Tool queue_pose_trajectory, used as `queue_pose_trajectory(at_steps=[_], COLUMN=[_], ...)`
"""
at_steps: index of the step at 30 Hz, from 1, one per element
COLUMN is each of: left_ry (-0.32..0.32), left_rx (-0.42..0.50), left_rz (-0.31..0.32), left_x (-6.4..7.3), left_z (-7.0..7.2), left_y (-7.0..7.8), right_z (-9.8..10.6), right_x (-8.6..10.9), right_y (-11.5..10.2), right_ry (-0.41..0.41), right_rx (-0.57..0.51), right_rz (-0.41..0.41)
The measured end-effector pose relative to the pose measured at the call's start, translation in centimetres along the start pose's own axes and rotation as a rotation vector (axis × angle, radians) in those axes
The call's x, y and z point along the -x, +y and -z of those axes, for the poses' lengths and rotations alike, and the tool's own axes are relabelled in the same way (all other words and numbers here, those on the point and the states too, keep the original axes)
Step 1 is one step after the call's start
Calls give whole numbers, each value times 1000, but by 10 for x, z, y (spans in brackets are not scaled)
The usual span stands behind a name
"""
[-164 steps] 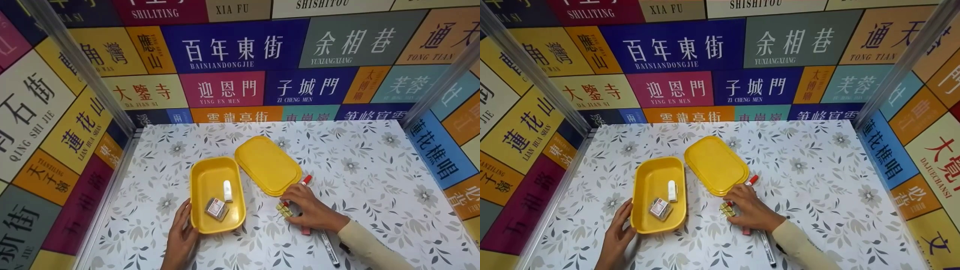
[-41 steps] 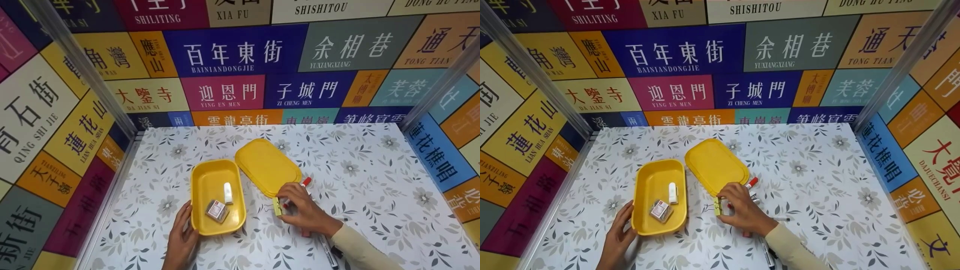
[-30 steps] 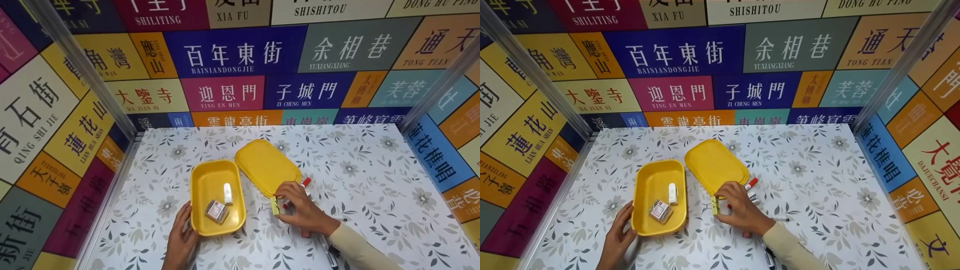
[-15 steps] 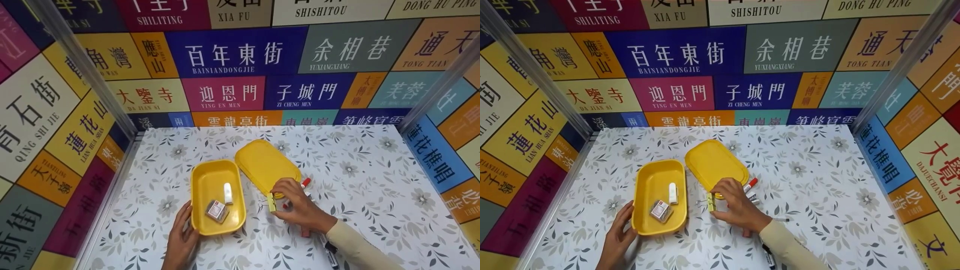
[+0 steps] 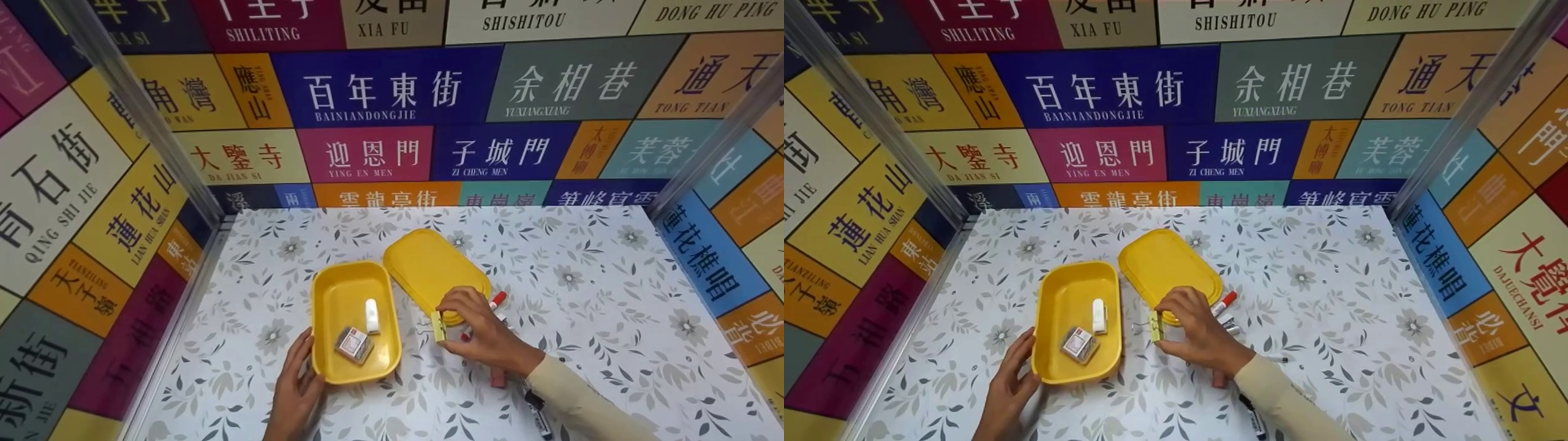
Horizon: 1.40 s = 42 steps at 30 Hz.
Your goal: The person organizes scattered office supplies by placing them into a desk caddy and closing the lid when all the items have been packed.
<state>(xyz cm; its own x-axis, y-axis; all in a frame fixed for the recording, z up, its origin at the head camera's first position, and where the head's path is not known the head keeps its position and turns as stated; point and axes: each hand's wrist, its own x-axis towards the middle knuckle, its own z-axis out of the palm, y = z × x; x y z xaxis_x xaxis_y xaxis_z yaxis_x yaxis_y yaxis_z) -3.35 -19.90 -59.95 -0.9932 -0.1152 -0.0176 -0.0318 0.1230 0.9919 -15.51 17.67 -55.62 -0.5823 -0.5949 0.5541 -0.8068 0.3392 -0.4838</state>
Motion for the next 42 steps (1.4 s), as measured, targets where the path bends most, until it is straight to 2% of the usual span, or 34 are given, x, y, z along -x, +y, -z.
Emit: queue_pose_trajectory(at_steps=[9, 16, 21, 37, 42], left_ry=[-4, 6, 10, 25, 26], left_rx=[4, -1, -23, 0, 5], left_rz=[63, 37, 58, 59, 77], left_x=[-1, -1, -3, -2, -2], left_z=[0, -1, -2, -3, -3], left_y=[4, 3, 3, 4, 4], right_z=[-4, -8, -11, -23, -27], right_x=[-6, -13, -17, -25, -29], right_y=[0, 1, 1, -1, -4], right_ry=[6, 24, 45, 27, 9], right_rx=[0, -3, -4, -16, -26], right_rz=[-3, 48, 74, 51, 35])
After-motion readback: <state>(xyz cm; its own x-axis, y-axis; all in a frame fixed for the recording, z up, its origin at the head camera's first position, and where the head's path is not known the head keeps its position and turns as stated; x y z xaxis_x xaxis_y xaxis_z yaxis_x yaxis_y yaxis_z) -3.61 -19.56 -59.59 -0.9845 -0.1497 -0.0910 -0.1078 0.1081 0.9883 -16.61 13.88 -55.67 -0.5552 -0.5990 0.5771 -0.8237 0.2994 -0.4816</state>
